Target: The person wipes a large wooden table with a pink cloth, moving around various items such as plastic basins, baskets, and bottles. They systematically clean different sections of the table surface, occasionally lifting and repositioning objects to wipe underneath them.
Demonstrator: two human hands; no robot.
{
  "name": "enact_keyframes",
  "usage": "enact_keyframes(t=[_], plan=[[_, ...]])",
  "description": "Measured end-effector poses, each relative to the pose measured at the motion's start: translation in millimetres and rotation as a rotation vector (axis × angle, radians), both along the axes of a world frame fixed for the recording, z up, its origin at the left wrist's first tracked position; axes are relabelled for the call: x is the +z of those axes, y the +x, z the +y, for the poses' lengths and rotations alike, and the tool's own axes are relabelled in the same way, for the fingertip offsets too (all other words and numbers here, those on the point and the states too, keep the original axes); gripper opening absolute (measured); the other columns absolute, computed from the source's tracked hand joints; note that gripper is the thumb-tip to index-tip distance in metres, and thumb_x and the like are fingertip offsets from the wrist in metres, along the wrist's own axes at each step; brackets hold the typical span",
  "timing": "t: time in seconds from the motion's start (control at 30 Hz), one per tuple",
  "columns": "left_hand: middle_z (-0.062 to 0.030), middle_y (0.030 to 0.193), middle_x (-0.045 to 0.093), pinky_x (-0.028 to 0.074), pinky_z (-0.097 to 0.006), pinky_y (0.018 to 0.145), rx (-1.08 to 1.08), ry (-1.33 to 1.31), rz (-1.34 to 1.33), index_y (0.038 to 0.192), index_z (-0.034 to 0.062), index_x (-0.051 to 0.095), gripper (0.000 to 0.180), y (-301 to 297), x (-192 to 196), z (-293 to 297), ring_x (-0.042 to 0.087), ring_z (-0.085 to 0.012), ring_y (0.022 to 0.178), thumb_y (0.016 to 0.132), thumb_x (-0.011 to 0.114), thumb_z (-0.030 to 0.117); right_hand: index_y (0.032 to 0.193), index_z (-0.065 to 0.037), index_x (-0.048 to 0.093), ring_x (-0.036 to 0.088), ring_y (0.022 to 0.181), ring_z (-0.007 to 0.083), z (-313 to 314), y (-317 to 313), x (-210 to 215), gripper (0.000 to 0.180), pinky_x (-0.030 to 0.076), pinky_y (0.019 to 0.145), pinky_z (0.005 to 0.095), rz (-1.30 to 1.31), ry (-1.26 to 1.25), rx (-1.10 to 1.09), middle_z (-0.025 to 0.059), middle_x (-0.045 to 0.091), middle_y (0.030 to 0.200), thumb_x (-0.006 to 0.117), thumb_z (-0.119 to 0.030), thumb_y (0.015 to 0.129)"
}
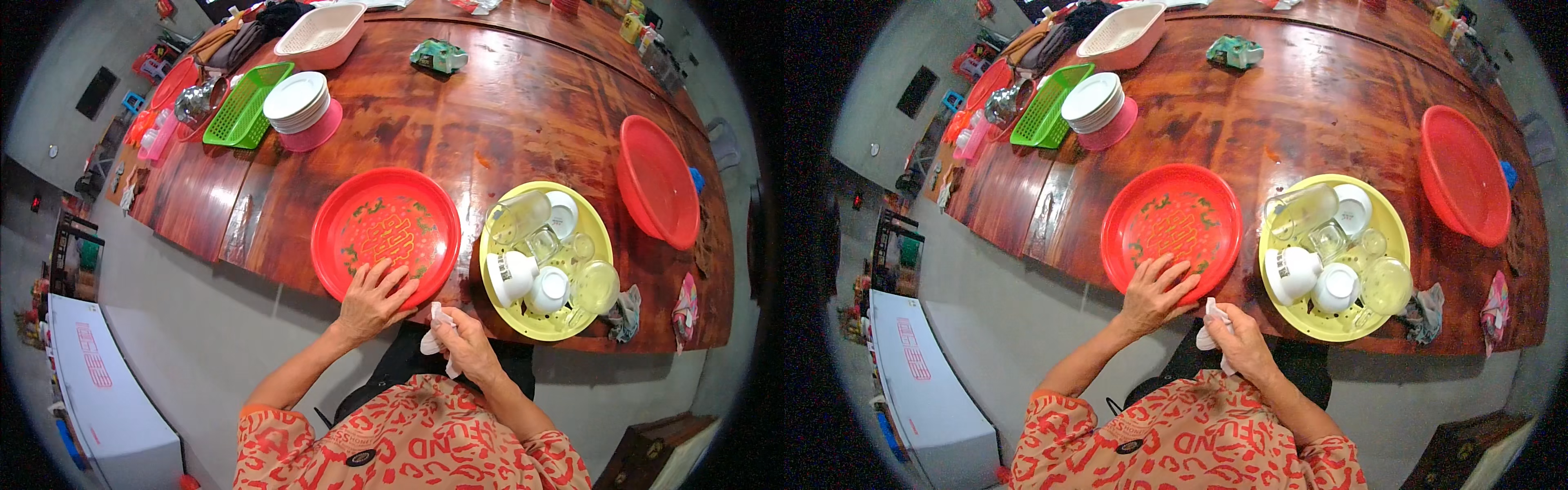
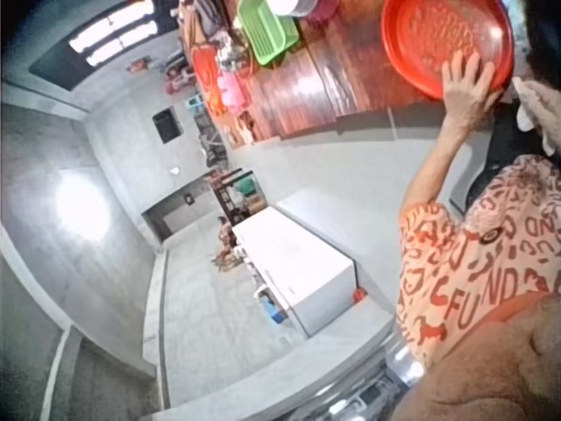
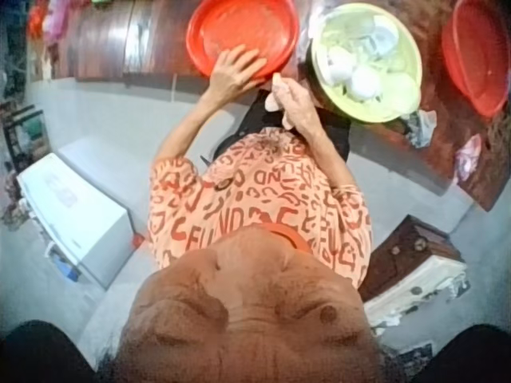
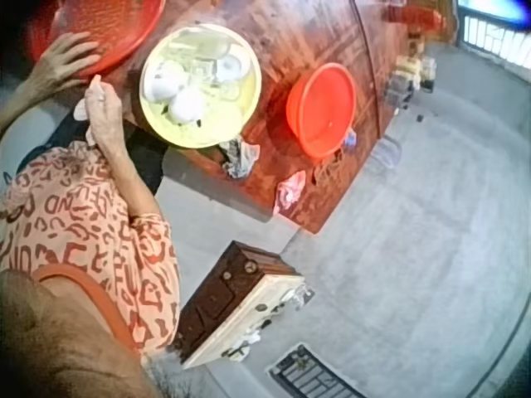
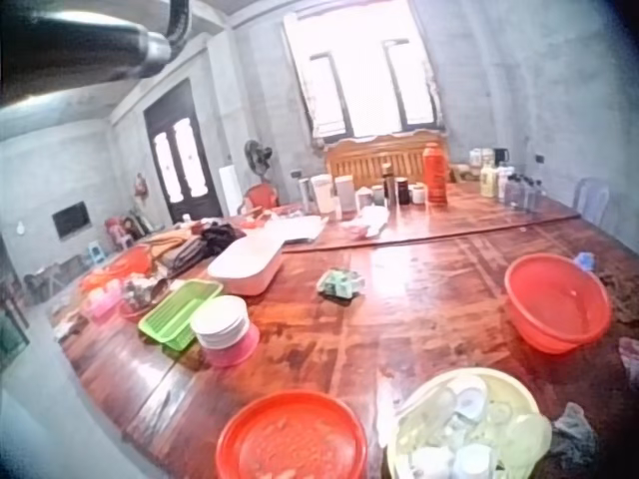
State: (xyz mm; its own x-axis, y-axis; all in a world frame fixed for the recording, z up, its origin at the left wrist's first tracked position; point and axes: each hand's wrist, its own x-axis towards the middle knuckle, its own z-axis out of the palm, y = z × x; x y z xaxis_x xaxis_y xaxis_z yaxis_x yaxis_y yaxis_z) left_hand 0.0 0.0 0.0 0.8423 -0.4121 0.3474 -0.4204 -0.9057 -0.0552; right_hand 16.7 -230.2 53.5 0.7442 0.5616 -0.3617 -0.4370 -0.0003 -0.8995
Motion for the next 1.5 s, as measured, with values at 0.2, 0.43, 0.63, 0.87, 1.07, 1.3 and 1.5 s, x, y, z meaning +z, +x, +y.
enact_keyframes(t=[0.2,0.43,0.63,0.87,1.07,1.3,1.5], plan=[[-0.0128,0.132,0.053,0.039,-0.048,0.101,0.098,-0.385,-0.042,0.126,0.0167,0.062,0.073,-13.4,52.3,2.2,0.049,-0.0334,0.122,0.071,0.072,0.064,0.107,-0.003,0.065,0.049,0.062,0.0033,-1.6,-10.4,-8.2,0.024,0.038,0.054,0.0204,0.029,-0.005,0.014,-0.0034,0.057,0.075,0.056,-0.024,0.099],[-0.0118,0.084,0.066,0.048,-0.029,0.051,0.964,-1.115,0.149,0.123,-0.0041,0.046,0.053,-32.0,19.7,67.9,0.064,-0.014,0.062,0.085,0.075,0.02,0.114,-0.002,0.06,0.056,0.059,0.0053,16.8,-5.5,-16.1,0.03,0.043,0.046,0.0206,0.177,0.106,-0.078,-0.002,0.06,0.076,0.059,-0.027,0.097],[-0.0119,0.073,0.065,0.044,-0.025,0.035,0.811,-1.678,0.456,0.106,-0.0059,0.052,0.026,-20.9,20.8,66.7,0.063,-0.0162,0.047,0.092,0.063,0.012,0.114,-0.003,0.057,0.059,0.057,0.0093,38.3,17.5,-28.9,0.031,0.044,0.042,0.0236,0.247,0.179,-0.149,0.0015,0.061,0.076,0.06,-0.027,0.096],[-0.0097,0.074,0.062,0.05,-0.027,0.036,0.691,-1.841,0.328,0.096,-0.0029,0.05,0.014,27.4,22.5,57.6,0.062,-0.0177,0.047,0.092,0.059,0.007,0.114,-0.004,0.06,0.052,0.05,0.0066,21.2,16.9,-7.1,0.035,0.04,0.04,0.0207,0.06,-0.014,0.027,0.0024,0.063,0.072,0.059,-0.034,0.096],[-0.0107,0.075,0.059,0.049,-0.03,0.034,0.652,-1.812,0.257,0.094,-0.0028,0.045,0.015,110.1,18.8,54.3,0.063,-0.0209,0.047,0.092,0.056,0.007,0.111,-0.005,0.064,0.05,0.053,0.0051,-21.6,-5.3,5.1,0.033,0.039,0.043,0.0203,0.043,-0.224,0.305,0.0024,0.064,0.077,0.056,-0.034,0.097],[-0.0161,0.07,0.06,0.049,-0.032,0.034,0.642,-1.853,0.177,0.096,-0.0036,0.037,0.023,176.0,8.1,55.6,0.062,-0.0231,0.046,0.092,0.057,0.008,0.118,-0.001,0.064,0.063,0.087,0.0153,-96.2,-24.6,-2.5,0.038,0.052,0.077,0.0316,0.211,-0.466,0.391,0.0091,0.069,0.096,0.062,-0.029,0.094],[-0.0148,0.081,0.061,0.053,-0.035,0.039,0.668,-1.941,0.137,0.095,-0.003,0.047,0.018,224.5,-3.2,53.3,0.066,-0.0249,0.053,0.089,0.06,0.009,0.115,-0.007,0.068,0.061,0.067,0.0062,-130.4,-26.3,10.5,0.028,0.048,0.054,0.0222,0.428,-0.433,0.167,0.0006,0.069,0.086,0.063,-0.023,0.094]])
